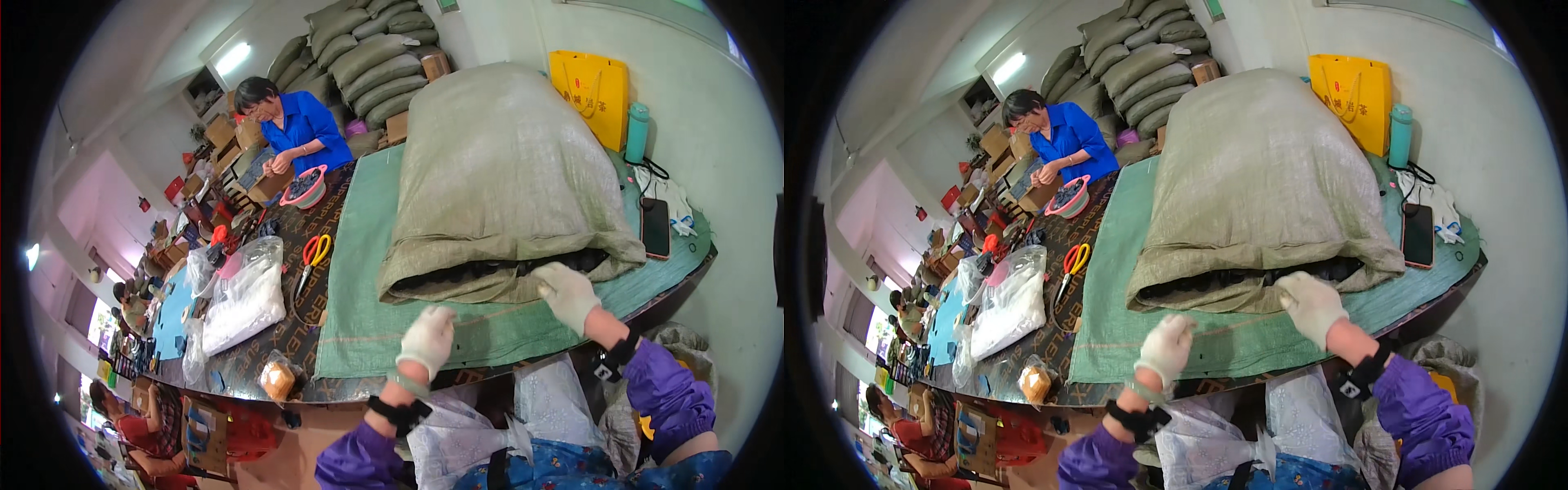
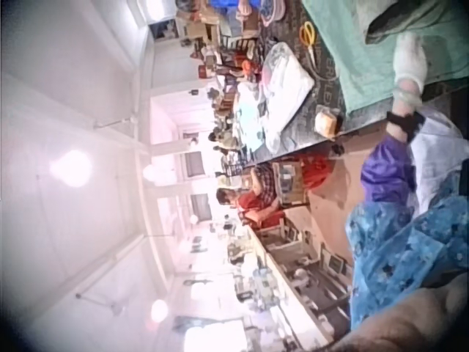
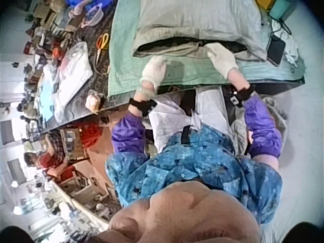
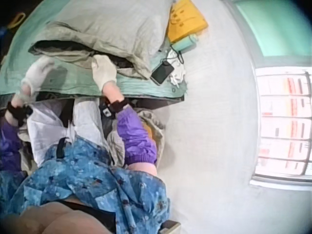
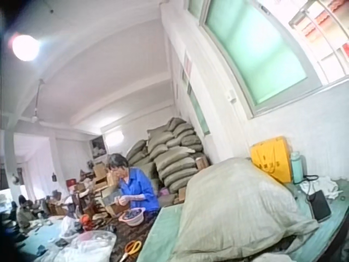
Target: The recorder is assembling small black circular components, likely for fans or similar hardware, by inserting smaller pieces into them.
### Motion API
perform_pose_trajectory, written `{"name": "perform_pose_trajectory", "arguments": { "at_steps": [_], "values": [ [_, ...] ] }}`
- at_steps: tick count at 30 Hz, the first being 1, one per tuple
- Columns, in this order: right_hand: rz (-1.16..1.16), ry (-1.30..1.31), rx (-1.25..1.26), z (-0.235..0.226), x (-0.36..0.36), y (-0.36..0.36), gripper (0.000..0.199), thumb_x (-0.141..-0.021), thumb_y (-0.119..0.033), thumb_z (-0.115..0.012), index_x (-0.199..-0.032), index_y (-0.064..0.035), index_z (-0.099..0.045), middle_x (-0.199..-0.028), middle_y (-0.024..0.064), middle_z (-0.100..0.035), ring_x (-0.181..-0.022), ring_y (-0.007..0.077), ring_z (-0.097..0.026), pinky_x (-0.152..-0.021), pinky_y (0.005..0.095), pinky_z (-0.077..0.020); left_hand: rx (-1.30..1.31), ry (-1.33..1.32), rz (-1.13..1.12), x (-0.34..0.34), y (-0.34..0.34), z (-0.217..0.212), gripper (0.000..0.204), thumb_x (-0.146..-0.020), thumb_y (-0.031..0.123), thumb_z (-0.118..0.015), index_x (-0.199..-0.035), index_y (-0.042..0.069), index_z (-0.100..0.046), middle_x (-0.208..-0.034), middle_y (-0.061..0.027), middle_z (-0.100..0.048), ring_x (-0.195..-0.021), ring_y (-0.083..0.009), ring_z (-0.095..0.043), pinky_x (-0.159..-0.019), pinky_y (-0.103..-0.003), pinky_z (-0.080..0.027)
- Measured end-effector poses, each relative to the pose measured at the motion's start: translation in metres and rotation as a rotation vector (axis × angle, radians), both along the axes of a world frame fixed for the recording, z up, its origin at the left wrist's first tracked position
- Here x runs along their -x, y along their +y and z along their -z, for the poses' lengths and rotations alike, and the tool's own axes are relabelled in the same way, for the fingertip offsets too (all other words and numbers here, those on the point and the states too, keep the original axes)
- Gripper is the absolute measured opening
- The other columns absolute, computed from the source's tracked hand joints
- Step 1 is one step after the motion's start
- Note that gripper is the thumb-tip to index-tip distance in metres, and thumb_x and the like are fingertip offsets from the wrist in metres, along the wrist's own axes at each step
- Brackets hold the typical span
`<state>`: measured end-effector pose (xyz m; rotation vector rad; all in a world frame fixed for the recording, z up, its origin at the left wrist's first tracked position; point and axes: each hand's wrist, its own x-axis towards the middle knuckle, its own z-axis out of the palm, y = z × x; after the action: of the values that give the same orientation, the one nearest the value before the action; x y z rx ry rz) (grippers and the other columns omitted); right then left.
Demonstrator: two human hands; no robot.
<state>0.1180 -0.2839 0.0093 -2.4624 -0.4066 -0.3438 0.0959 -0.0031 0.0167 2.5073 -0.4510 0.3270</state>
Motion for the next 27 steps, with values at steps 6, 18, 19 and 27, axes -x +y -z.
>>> {"name": "perform_pose_trajectory", "arguments": {
  "at_steps": [6, 18, 19, 27],
  "values": [
    [-0.037, 0.025, 0.253, -0.014, -0.042, 0.023, 0.024, -0.083, -0.016, -0.060, -0.106, -0.0084, -0.057, -0.104, 0.0139, -0.056, -0.097, 0.0325, -0.059, -0.078, 0.0417, -0.0502, -0.430, 0.156, -0.293, -0.093, 0.005, -0.017, 0.030, -0.087, 0.033, -0.056, -0.106, 0.012, -0.061, -0.106, -0.0173, -0.062, -0.096, -0.0335, -0.061, -0.078, -0.045, -0.050],
    [-0.207, -0.104, 0.476, 0.010, -0.007, 0.019, 0.026, -0.071, -0.010, -0.064, -0.095, -0.0075, -0.056, -0.090, 0.0106, -0.056, -0.089, 0.0295, -0.057, -0.079, 0.0387, -0.0487, -0.380, 0.124, -0.159, -0.052, -0.003, 0.004, 0.035, -0.083, 0.023, -0.060, -0.118, 0.017, -0.056, -0.123, -0.0143, -0.051, -0.099, -0.0362, -0.059, -0.080, -0.043, -0.051],
    [-0.213, -0.114, 0.461, 0.011, -0.001, 0.018, 0.025, -0.072, -0.012, -0.064, -0.095, -0.0077, -0.056, -0.090, 0.0100, -0.056, -0.089, 0.0292, -0.057, -0.078, 0.0387, -0.0485, -0.426, 0.111, -0.151, -0.043, -0.003, 0.005, 0.030, -0.086, 0.022, -0.058, -0.115, 0.015, -0.055, -0.121, -0.0147, -0.051, -0.095, -0.0371, -0.061, -0.077, -0.045, -0.052],
    [-0.030, -0.076, 0.550, 0.005, 0.024, 0.008, 0.019, -0.078, -0.018, -0.063, -0.094, -0.0080, -0.058, -0.094, 0.0078, -0.059, -0.087, 0.0275, -0.057, -0.073, 0.0385, -0.0475, -0.249, 0.338, -0.282, -0.001, 0.004, -0.008, 0.045, -0.079, 0.026, -0.068, -0.119, 0.012, -0.055, -0.122, -0.0181, -0.047, -0.102, -0.0387, -0.057, -0.085, -0.044, -0.049]
  ]
}}
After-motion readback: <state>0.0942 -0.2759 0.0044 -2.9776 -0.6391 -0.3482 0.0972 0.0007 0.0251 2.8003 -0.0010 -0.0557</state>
